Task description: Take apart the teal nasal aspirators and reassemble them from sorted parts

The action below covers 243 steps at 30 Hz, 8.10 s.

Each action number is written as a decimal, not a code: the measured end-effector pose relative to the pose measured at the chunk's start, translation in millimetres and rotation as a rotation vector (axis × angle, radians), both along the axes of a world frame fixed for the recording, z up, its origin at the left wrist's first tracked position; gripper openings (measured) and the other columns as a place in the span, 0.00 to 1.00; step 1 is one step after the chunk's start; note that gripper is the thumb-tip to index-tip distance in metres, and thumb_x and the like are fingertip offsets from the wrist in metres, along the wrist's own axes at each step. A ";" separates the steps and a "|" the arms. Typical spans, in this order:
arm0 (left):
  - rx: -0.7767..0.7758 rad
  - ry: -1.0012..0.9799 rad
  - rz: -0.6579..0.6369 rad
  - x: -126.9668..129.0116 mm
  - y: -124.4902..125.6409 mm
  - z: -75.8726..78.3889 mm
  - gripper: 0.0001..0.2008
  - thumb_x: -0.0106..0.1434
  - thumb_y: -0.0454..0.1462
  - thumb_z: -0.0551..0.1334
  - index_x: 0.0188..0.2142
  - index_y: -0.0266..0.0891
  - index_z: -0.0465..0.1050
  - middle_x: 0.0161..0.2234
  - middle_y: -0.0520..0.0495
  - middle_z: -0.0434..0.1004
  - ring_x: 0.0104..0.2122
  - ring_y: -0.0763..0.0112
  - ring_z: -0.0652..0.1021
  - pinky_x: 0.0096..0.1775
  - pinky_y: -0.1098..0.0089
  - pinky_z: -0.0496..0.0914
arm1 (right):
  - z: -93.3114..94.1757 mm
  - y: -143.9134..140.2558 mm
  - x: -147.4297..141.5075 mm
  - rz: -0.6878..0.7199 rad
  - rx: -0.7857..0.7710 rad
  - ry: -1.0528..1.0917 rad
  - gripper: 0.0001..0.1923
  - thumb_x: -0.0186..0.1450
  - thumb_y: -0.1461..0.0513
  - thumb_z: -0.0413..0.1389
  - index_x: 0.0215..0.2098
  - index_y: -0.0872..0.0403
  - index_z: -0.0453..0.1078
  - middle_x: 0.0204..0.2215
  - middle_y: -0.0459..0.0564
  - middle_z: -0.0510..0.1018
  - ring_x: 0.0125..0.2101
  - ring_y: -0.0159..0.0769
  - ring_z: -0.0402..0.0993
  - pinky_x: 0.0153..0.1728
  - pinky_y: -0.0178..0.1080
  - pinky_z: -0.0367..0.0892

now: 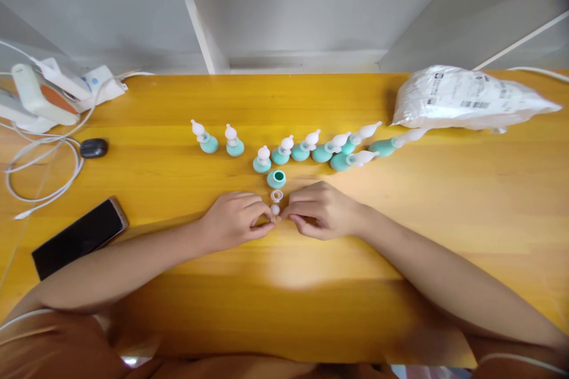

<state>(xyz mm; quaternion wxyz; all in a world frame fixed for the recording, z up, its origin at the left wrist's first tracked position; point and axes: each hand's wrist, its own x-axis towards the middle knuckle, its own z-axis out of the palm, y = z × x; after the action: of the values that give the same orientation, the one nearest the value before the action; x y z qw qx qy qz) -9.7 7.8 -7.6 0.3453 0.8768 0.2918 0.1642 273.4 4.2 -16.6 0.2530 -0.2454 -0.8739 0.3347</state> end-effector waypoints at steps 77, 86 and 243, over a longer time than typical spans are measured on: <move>0.176 -0.424 0.419 -8.5 28.4 11.5 0.13 0.74 0.37 0.68 0.56 0.41 0.78 0.53 0.38 0.83 0.53 0.60 0.84 0.56 0.57 0.79 | 63.9 6.0 -8.4 -0.535 0.247 0.283 0.13 0.73 0.71 0.55 0.47 0.49 0.75 0.31 0.47 0.78 0.26 0.35 0.73 0.26 0.38 0.69; -0.736 -0.441 0.003 -1.0 -14.2 40.0 0.27 0.78 0.59 0.60 0.43 0.36 0.76 0.35 0.44 0.79 0.29 0.72 0.75 0.31 0.72 0.70 | 32.6 -31.8 -31.1 -0.366 0.086 0.357 0.15 0.76 0.62 0.59 0.60 0.49 0.67 0.29 0.41 0.73 0.19 0.30 0.66 0.20 0.32 0.67; -0.361 -0.439 -0.028 4.7 -23.8 14.3 0.11 0.69 0.38 0.76 0.45 0.39 0.78 0.36 0.49 0.87 0.31 0.74 0.83 0.35 0.76 0.74 | 25.8 -88.4 -22.5 -0.346 -0.156 0.348 0.16 0.75 0.70 0.65 0.59 0.53 0.79 0.45 0.58 0.84 0.42 0.40 0.86 0.42 0.38 0.85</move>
<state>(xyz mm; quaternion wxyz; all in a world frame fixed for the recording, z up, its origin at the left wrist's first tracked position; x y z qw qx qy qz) -4.9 -15.9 6.7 0.5528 0.7486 0.2226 0.2908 250.9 -84.2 9.2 0.4335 -0.3488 -0.7336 0.3902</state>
